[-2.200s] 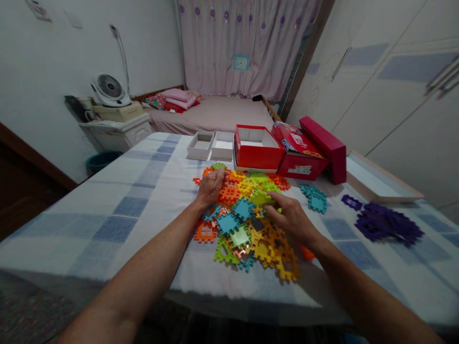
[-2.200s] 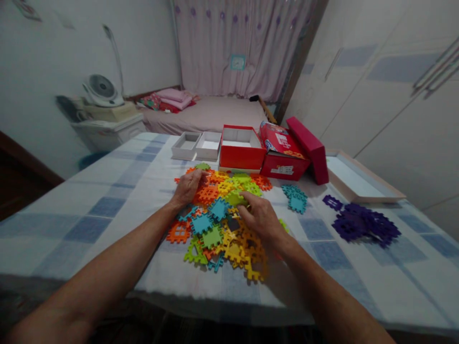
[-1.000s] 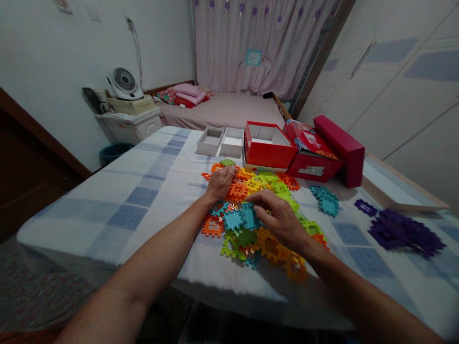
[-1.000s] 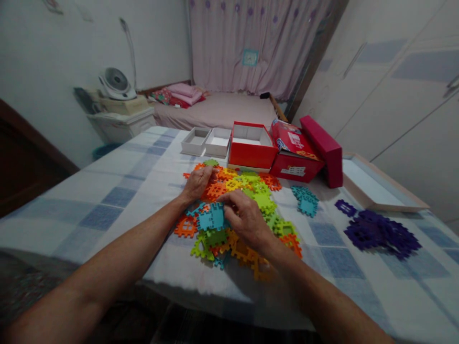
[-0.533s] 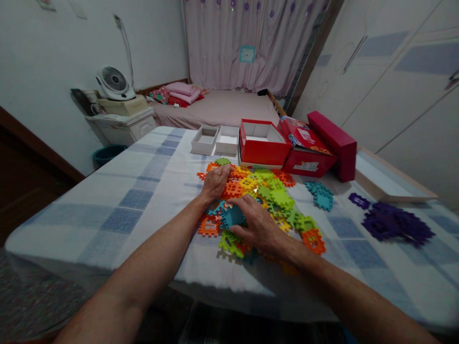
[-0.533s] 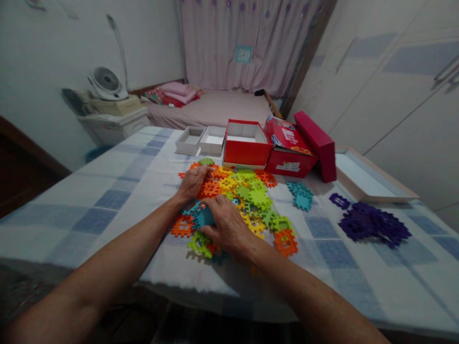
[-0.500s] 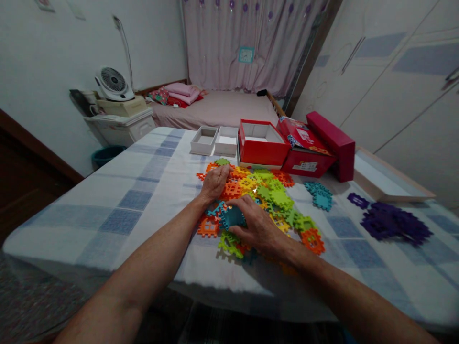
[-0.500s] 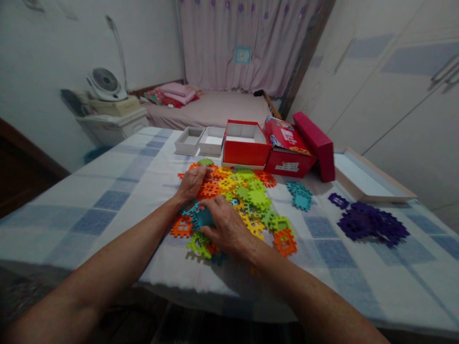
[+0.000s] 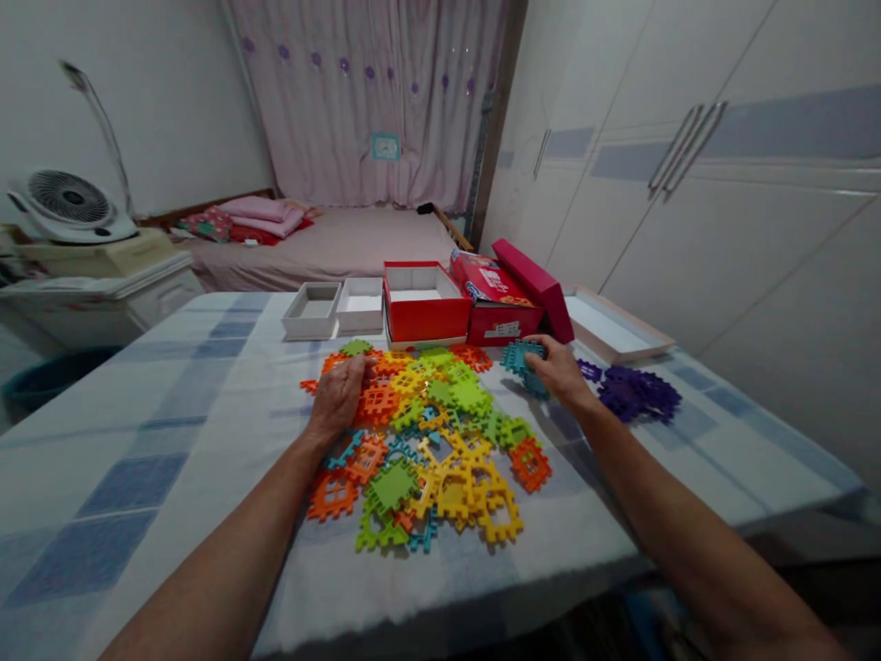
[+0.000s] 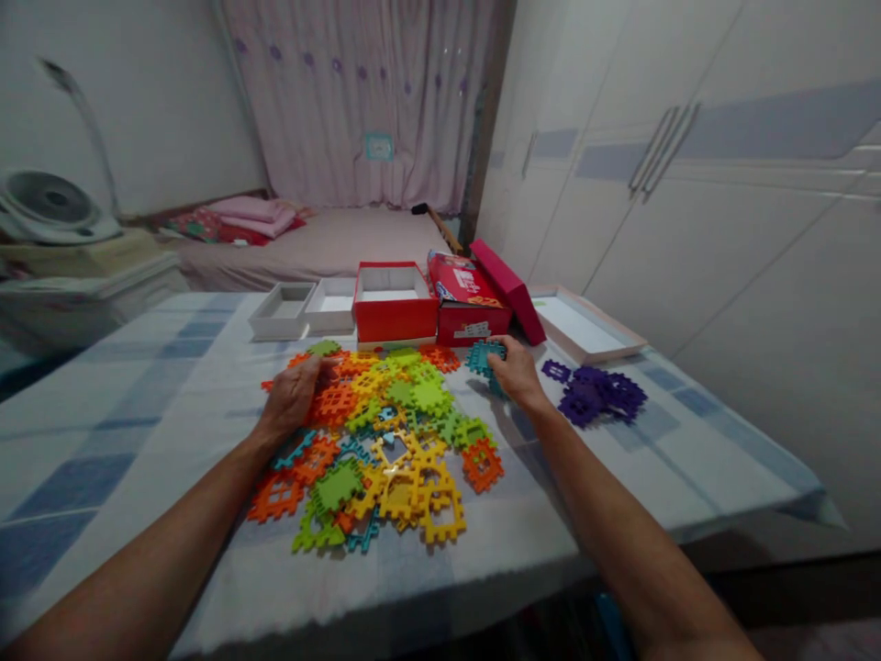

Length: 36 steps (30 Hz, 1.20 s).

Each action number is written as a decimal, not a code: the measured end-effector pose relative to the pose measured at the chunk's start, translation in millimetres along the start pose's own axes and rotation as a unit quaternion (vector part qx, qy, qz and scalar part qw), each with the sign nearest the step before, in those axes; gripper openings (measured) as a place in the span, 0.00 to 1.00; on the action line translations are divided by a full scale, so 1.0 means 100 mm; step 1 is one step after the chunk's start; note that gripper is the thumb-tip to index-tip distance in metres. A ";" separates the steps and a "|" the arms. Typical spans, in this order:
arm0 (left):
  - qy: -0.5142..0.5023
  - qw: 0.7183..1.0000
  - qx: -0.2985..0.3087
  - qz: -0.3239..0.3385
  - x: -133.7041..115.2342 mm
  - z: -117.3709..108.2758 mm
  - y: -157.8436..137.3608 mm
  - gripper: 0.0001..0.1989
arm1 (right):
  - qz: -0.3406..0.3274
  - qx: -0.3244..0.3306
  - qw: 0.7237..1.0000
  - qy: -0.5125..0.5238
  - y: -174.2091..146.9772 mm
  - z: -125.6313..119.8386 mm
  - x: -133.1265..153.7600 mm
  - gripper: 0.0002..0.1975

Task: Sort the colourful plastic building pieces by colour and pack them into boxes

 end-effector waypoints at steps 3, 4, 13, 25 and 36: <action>0.013 1.000 0.002 0.001 0.00 0.00 0.00 0.27 | -0.020 -0.024 0.998 -0.061 0.12 0.02 -0.21 0.21; 0.013 1.000 0.001 0.000 0.00 0.00 0.00 0.27 | -0.039 -0.044 0.995 -0.083 0.11 0.02 -0.22 0.22; -0.020 1.000 -0.006 0.008 -0.01 0.02 0.00 0.27 | -0.304 0.196 0.932 0.019 -0.53 0.18 0.58 0.14; 0.096 0.987 0.027 0.128 -0.26 0.01 -0.06 0.16 | -0.381 0.224 0.892 -0.095 -0.85 0.66 0.93 0.16; 0.126 0.949 0.167 0.237 -0.32 0.14 -0.19 0.25 | -0.314 0.175 0.933 -0.030 -0.77 0.64 0.84 0.06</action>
Point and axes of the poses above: each hand's wrist, its own y-axis towards the middle knuckle, its own z-axis out of the palm, x = y × z, the point moved 2 cm from there along y, towards the middle knuckle, and after that the axes turned 6 degrees about -x, right-handed, at the moved point
